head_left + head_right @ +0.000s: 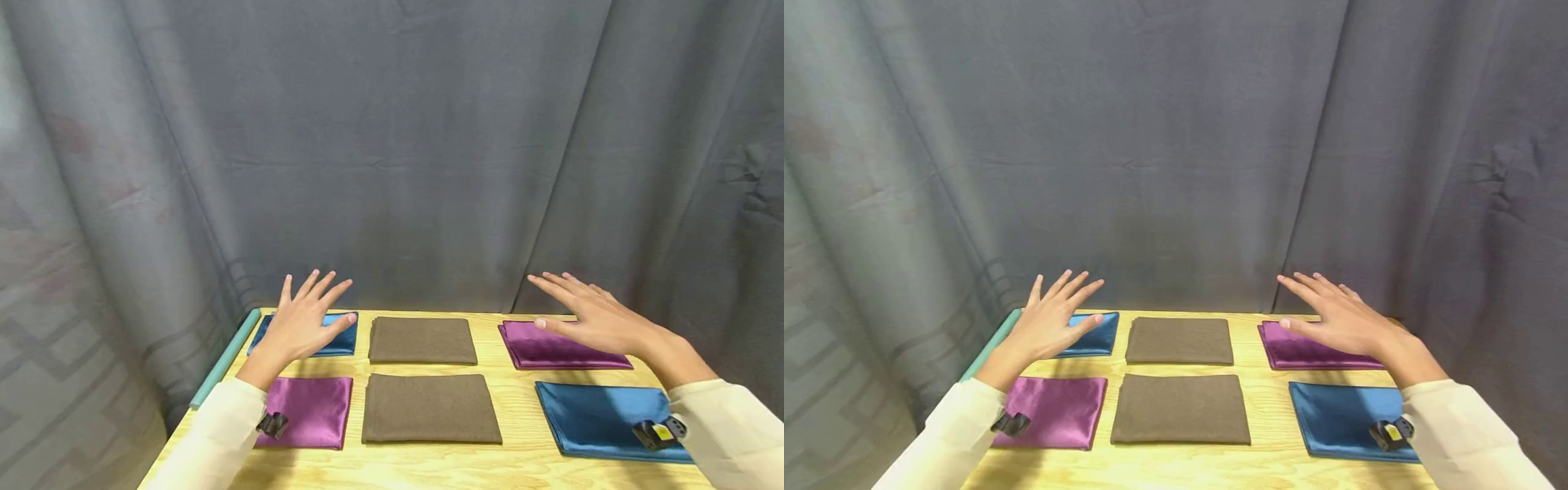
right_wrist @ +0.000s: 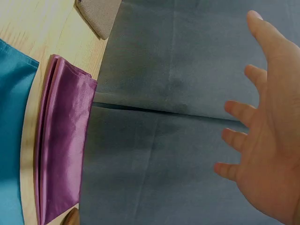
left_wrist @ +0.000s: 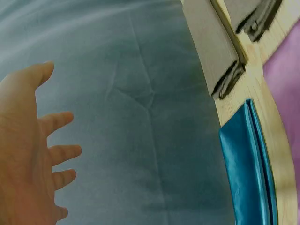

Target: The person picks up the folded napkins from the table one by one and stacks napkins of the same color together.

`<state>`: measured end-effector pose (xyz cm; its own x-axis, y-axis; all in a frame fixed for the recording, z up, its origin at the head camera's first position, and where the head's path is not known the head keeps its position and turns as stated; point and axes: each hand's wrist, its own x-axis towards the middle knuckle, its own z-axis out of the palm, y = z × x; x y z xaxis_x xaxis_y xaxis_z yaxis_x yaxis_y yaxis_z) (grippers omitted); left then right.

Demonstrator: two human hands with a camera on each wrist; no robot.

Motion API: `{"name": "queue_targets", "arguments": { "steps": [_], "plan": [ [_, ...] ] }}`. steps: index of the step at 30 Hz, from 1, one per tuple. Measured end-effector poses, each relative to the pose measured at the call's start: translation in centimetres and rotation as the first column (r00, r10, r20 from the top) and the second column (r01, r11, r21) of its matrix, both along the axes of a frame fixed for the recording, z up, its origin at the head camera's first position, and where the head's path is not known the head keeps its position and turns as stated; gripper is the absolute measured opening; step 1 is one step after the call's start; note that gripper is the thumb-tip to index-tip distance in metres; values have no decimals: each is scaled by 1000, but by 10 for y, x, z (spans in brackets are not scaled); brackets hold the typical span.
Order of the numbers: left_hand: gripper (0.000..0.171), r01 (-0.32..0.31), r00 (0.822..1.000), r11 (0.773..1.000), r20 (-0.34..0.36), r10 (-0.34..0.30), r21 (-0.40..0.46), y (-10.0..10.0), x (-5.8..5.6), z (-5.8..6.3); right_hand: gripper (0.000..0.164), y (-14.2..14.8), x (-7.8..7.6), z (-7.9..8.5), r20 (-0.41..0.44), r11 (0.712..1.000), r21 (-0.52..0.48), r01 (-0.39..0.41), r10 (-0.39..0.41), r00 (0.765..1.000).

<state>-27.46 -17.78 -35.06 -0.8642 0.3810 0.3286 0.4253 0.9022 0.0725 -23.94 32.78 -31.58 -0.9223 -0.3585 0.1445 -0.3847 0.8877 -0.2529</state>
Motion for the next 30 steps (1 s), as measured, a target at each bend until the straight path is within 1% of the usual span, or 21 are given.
{"name": "queue_targets", "arguments": {
  "steps": [2,5,8,15,18,22,25,27,30],
  "plan": [
    [70,-2,1000,1000,-24,2,24,4,0,-2,83,2,0,-1,4,1000,-7,11,-11,1000],
    [66,6,999,996,-39,-3,84,12,0,-5,86,8,2,-2,5,999,-28,24,-24,1000],
    [62,21,999,992,-49,-15,126,21,1,-10,88,15,3,-3,14,997,-65,36,-36,999],
    [54,58,997,975,-54,-47,215,39,3,-25,83,31,5,-13,25,991,-130,44,-42,999],
    [52,71,997,961,-27,-66,269,48,5,-32,80,40,7,-20,39,988,-145,62,-57,998],
    [50,99,994,935,15,-110,341,65,9,-43,77,52,10,-30,80,983,-155,95,-83,993],
    [49,129,987,917,40,-155,378,78,12,-52,75,61,13,-37,106,979,-163,120,-103,989],
    [48,140,981,906,72,-183,399,87,14,-58,76,66,15,-42,122,977,-161,139,-120,985],
    [47,139,970,899,124,-208,416,98,17,-66,78,74,17,-50,147,972,-153,179,-157,977]
  ]
}}
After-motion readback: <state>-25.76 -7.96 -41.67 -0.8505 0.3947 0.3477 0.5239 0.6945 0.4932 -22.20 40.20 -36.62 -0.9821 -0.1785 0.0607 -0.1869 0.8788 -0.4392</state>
